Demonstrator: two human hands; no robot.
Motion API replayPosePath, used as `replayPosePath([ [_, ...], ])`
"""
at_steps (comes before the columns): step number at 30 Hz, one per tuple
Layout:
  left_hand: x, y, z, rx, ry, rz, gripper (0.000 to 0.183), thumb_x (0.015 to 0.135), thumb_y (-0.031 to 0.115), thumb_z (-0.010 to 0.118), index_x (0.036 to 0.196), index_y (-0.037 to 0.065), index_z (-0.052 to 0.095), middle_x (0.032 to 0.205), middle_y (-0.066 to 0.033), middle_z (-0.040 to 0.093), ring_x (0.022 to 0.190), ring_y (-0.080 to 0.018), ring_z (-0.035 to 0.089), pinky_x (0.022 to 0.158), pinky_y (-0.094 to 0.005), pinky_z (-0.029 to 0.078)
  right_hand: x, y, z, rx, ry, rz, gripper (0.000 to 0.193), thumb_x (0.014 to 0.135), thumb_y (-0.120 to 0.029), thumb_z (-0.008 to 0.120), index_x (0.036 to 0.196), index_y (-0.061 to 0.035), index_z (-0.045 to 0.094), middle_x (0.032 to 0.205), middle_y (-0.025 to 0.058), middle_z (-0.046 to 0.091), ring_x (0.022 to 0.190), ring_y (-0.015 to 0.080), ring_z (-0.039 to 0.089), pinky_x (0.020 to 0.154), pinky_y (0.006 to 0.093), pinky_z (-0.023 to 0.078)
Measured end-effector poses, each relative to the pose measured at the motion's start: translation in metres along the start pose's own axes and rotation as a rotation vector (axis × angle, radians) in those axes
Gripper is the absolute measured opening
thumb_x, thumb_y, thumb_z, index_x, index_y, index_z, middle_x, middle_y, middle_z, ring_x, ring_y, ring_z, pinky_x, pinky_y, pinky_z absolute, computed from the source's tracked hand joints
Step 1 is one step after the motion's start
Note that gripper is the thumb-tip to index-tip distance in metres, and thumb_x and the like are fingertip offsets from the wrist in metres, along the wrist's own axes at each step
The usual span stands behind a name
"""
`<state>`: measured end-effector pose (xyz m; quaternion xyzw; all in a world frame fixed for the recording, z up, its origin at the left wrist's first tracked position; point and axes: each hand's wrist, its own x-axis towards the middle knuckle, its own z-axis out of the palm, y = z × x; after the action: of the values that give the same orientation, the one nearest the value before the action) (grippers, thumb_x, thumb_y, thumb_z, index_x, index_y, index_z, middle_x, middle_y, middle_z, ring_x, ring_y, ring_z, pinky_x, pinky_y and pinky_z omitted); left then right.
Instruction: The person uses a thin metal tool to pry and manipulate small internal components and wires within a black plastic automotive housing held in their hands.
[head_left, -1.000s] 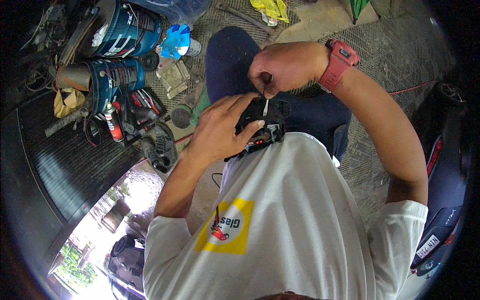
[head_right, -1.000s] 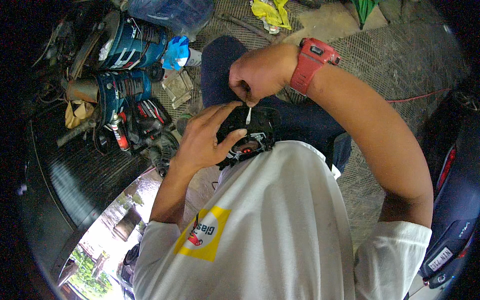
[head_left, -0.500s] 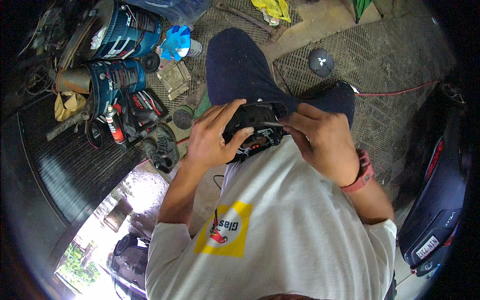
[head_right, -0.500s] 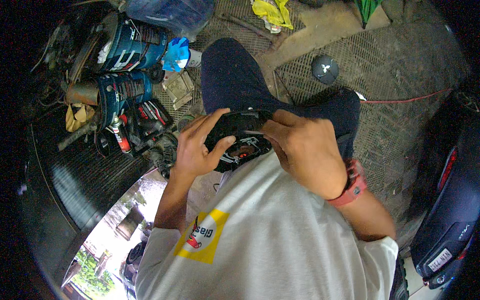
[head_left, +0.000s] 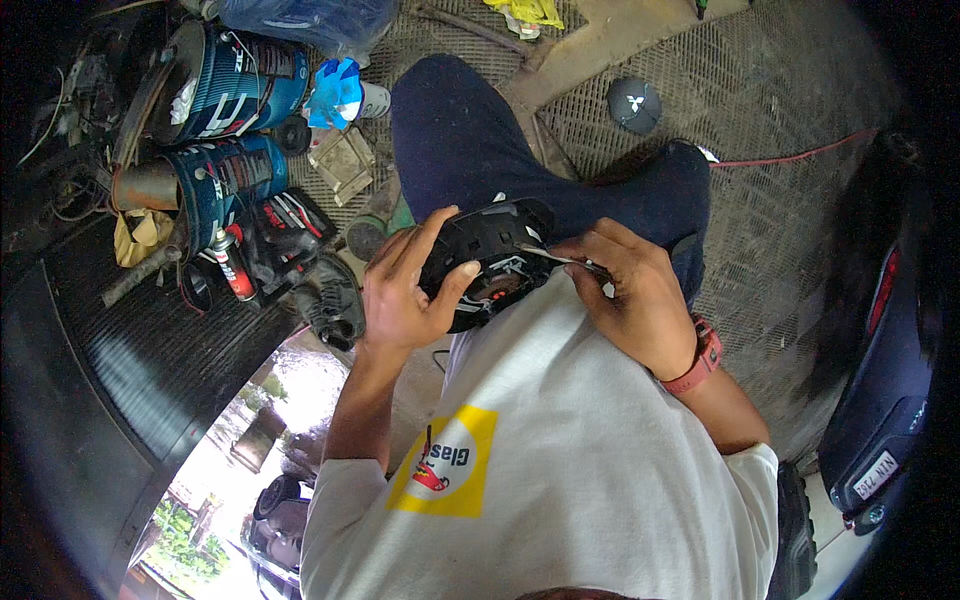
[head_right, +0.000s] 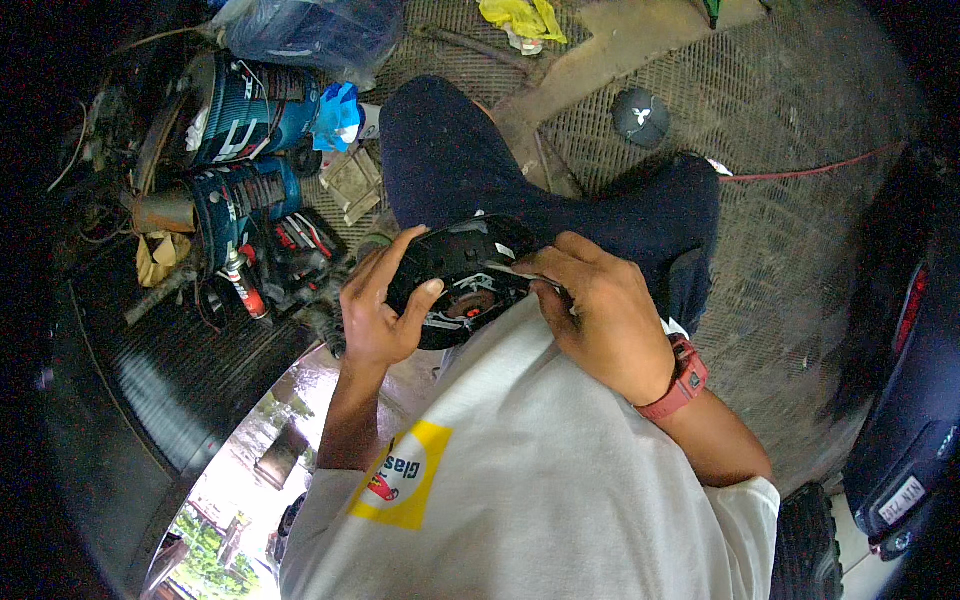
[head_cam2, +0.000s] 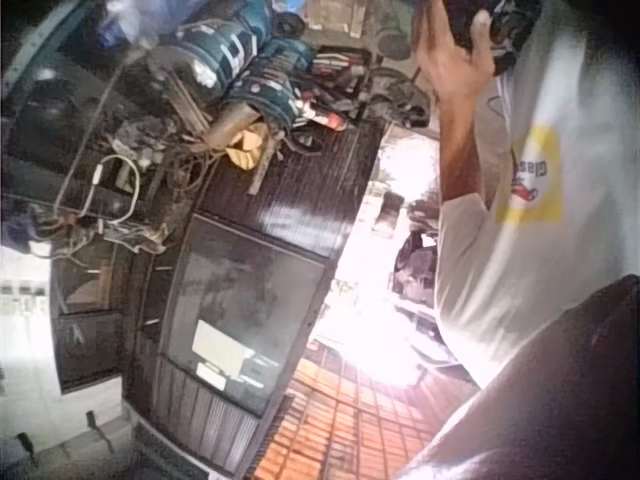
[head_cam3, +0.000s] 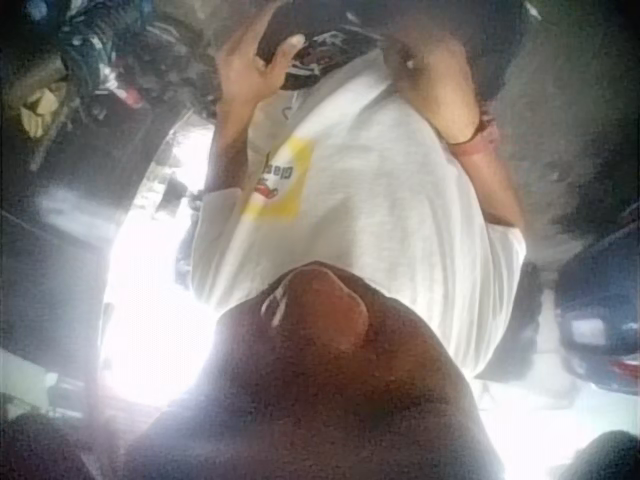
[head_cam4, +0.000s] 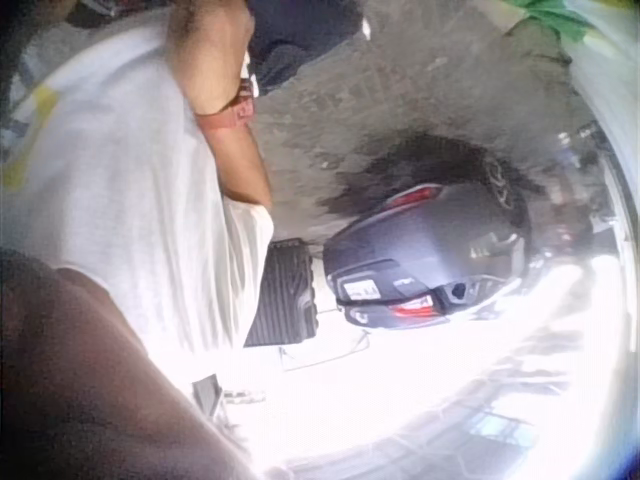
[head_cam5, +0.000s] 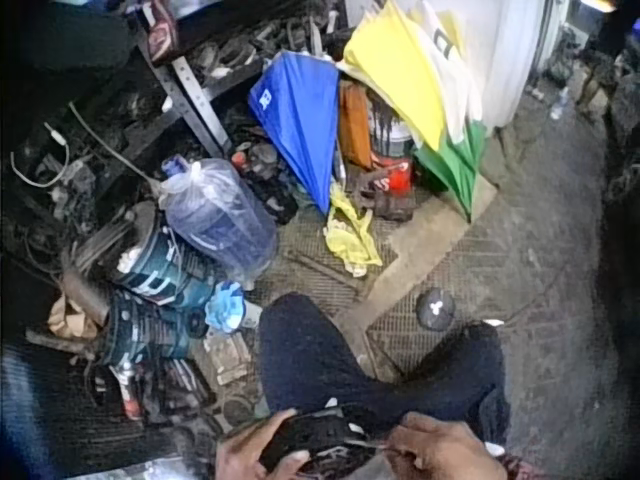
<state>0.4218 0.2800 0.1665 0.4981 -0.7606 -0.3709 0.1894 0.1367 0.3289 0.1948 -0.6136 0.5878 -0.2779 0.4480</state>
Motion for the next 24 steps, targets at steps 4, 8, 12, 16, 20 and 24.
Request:
replayPosePath([
  [4,-0.004,-0.001,0.001,0.017,0.027,0.044,0.054,0.094,0.018,0.083,0.142,-0.004,0.072,0.114,-0.0258,0.078,0.099,-0.0372,0.078,0.093,-0.0433,0.06,-0.003,-0.005,-0.001,-0.011,-0.03,-0.001,0.026,0.092,0.006,0.074,0.116,-0.0017,0.078,0.096,0.0172,0.068,0.079,0.0406,0.07,0.07,0.0484,0.057],
  [8,-0.005,-0.003,0.002,0.025,0.034,0.082,0.054,0.094,0.019,0.083,0.143,-0.003,0.071,0.112,-0.0248,0.078,0.097,-0.0371,0.077,0.091,-0.043,0.06,-0.008,-0.008,0.007,0.014,0.005,-0.038,0.024,0.092,0.008,0.073,0.115,0.0004,0.077,0.098,0.0185,0.068,0.078,0.0408,0.071,0.07,0.048,0.058],
  [12,-0.006,-0.005,0.002,0.014,0.027,0.066,0.054,0.095,0.019,0.083,0.143,-0.003,0.071,0.112,-0.0247,0.078,0.097,-0.0376,0.077,0.091,-0.0431,0.06,-0.017,-0.013,0.024,-0.007,0.066,-0.036,0.023,0.093,0.01,0.072,0.115,0.0031,0.075,0.099,0.0199,0.068,0.079,0.0415,0.071,0.069,0.0477,0.058],
  [16,-0.004,-0.01,0.003,0.056,0.038,0.134,0.055,0.094,0.022,0.085,0.14,-0.004,0.07,0.11,-0.0262,0.079,0.094,-0.0407,0.078,0.087,-0.0467,0.061,-0.02,-0.006,0.029,0.026,0.085,-0.054,0.023,0.094,0.01,0.071,0.115,0.0031,0.074,0.1,0.0197,0.067,0.079,0.0414,0.071,0.07,0.0479,0.058],
  [20,-0.005,-0.007,0.0,0.058,0.014,0.126,0.055,0.094,0.022,0.085,0.14,-0.004,0.07,0.111,-0.026,0.079,0.095,-0.0405,0.077,0.088,-0.0467,0.061,-0.026,-0.012,0.03,0.037,0.087,-0.025,0.022,0.094,0.009,0.071,0.115,0.0031,0.074,0.099,0.0197,0.067,0.08,0.0415,0.071,0.07,0.048,0.057],
  [24,-0.006,-0.006,-0.002,0.063,0.001,0.091,0.055,0.094,0.022,0.085,0.14,-0.004,0.071,0.111,-0.0254,0.079,0.096,-0.0404,0.078,0.088,-0.0465,0.061,-0.028,-0.014,0.033,0.052,0.098,-0.019,0.021,0.094,0.008,0.071,0.115,0.0036,0.074,0.099,0.0198,0.067,0.08,0.0414,0.071,0.07,0.0481,0.057],
])
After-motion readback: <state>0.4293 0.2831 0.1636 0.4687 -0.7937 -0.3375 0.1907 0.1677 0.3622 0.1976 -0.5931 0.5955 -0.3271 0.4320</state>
